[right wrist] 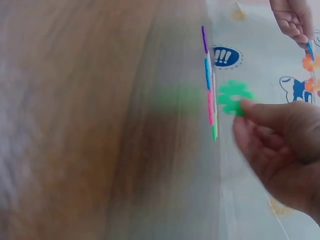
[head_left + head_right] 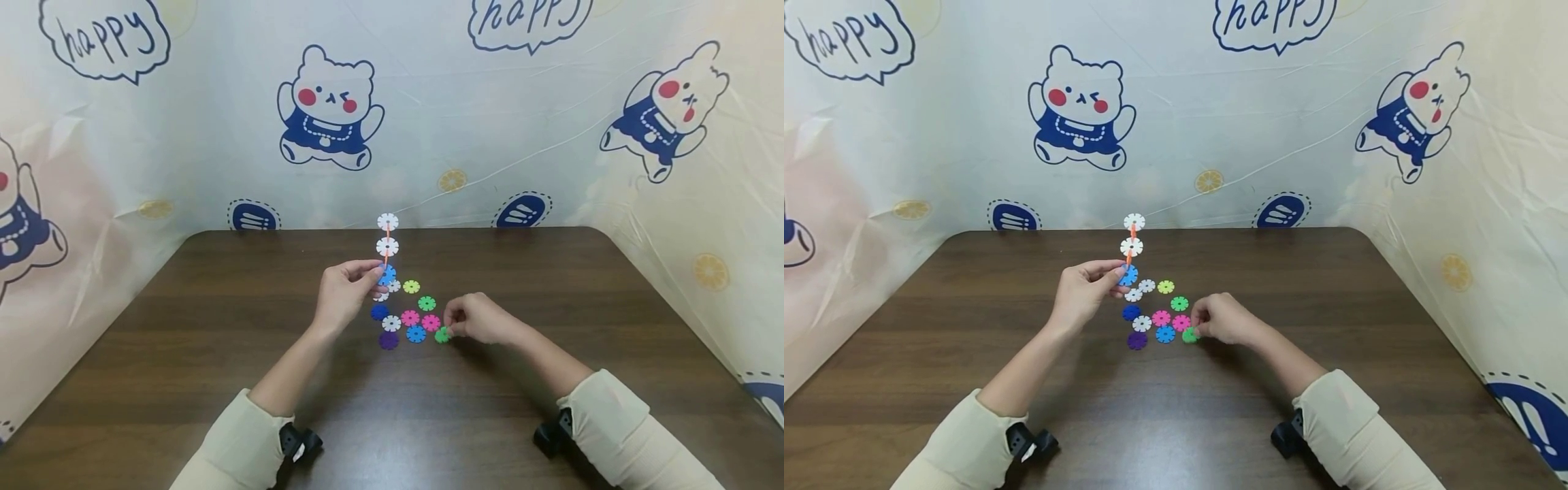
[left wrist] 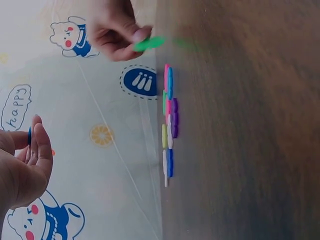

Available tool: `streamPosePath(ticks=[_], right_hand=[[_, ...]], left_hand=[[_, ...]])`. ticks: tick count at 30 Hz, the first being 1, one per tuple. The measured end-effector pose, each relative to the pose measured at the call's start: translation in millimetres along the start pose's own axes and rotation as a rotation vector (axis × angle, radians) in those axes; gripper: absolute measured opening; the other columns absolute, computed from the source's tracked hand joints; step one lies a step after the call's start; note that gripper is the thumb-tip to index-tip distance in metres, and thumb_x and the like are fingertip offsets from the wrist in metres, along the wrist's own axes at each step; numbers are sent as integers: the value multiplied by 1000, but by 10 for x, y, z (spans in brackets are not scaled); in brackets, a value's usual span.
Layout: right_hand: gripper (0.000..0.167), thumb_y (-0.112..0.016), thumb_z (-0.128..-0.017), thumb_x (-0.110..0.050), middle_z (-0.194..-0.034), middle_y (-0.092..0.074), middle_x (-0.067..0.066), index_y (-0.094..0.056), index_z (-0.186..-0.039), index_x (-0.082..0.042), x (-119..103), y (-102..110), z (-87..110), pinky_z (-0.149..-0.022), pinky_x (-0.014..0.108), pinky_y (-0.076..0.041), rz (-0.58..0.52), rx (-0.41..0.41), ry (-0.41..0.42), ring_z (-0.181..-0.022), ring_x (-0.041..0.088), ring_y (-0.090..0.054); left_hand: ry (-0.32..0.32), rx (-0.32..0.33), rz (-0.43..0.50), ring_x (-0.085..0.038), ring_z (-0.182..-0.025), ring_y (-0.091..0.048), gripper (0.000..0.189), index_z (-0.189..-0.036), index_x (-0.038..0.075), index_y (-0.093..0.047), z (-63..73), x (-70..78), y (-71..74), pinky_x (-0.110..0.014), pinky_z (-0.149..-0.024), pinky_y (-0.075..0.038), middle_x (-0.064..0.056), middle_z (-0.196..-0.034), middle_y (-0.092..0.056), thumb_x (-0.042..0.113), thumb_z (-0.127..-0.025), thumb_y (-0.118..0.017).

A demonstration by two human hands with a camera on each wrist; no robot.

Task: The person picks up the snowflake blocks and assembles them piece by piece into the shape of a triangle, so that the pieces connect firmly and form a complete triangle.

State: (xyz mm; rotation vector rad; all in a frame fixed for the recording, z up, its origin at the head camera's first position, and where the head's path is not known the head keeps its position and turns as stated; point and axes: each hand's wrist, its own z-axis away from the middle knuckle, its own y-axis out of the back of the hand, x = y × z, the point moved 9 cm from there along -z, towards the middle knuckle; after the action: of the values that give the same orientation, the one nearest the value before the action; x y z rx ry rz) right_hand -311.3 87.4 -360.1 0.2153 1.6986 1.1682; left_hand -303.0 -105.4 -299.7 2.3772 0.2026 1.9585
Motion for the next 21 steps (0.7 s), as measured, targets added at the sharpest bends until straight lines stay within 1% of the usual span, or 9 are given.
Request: streamPosePath(ticks=[2,6,9,11,13,15,19,21], right_hand=[[10,-70,-81,-4,-72,-59,-2,-63,-77,-10,-41,110,-2,-59,27,-49,-40,111,37,-67,15,-52],[10,-69,-80,0,-80,-62,3,-64,-84,-7,-140,308,45,-67,26,-53,-142,333,84,-72,17,-56],[11,-69,-80,1,-84,-65,9,-64,-87,-5,-185,392,81,-69,26,-53,-229,460,88,-74,21,-59],[10,-69,-81,2,-85,-65,13,-64,-88,-3,-197,417,97,-70,24,-53,-296,522,95,-75,26,-61],[9,-68,-81,3,-86,-65,14,-63,-88,0,-213,430,109,-69,23,-53,-362,568,108,-76,29,-62],[9,-67,-81,4,-85,-64,15,-63,-88,2,-232,427,112,-69,22,-53,-416,592,125,-76,29,-61],[8,-67,-82,2,-84,-63,13,-63,-88,3,-278,409,101,-66,23,-53,-464,604,162,-72,21,-60],[8,-67,-82,1,-84,-63,13,-63,-88,3,-295,404,96,-65,23,-53,-471,609,179,-71,19,-59]], left_hand=[[0,-4,4,-17,-64,-67,21,-103,-3,-67,0,-3,-11,-28,-66,-55,-17,-85,-67,10,-86,-66],[6,-10,18,-19,-65,-68,21,-103,-5,-67,7,-6,-47,-29,-63,-55,-19,-84,-67,9,-86,-66],[8,-12,28,-21,-64,-68,20,-102,-6,-67,14,-6,-75,-33,-63,-56,-21,-83,-67,8,-86,-65],[18,-11,24,-23,-65,-68,19,-101,-5,-67,19,-14,-96,-37,-65,-56,-21,-82,-67,8,-86,-65],[26,-17,20,-26,-67,-68,18,-100,-4,-67,24,-26,-123,-40,-67,-55,-19,-81,-67,8,-86,-65],[34,-28,24,-27,-67,-68,17,-99,-4,-67,28,-39,-158,-43,-69,-54,-18,-80,-67,7,-86,-65],[28,-47,36,-25,-65,-67,16,-97,-6,-66,29,-53,-222,-44,-69,-54,-19,-79,-67,6,-86,-65],[26,-50,41,-27,-66,-67,16,-96,-6,-66,29,-60,-241,-44,-68,-55,-19,-78,-66,7,-86,-65]])
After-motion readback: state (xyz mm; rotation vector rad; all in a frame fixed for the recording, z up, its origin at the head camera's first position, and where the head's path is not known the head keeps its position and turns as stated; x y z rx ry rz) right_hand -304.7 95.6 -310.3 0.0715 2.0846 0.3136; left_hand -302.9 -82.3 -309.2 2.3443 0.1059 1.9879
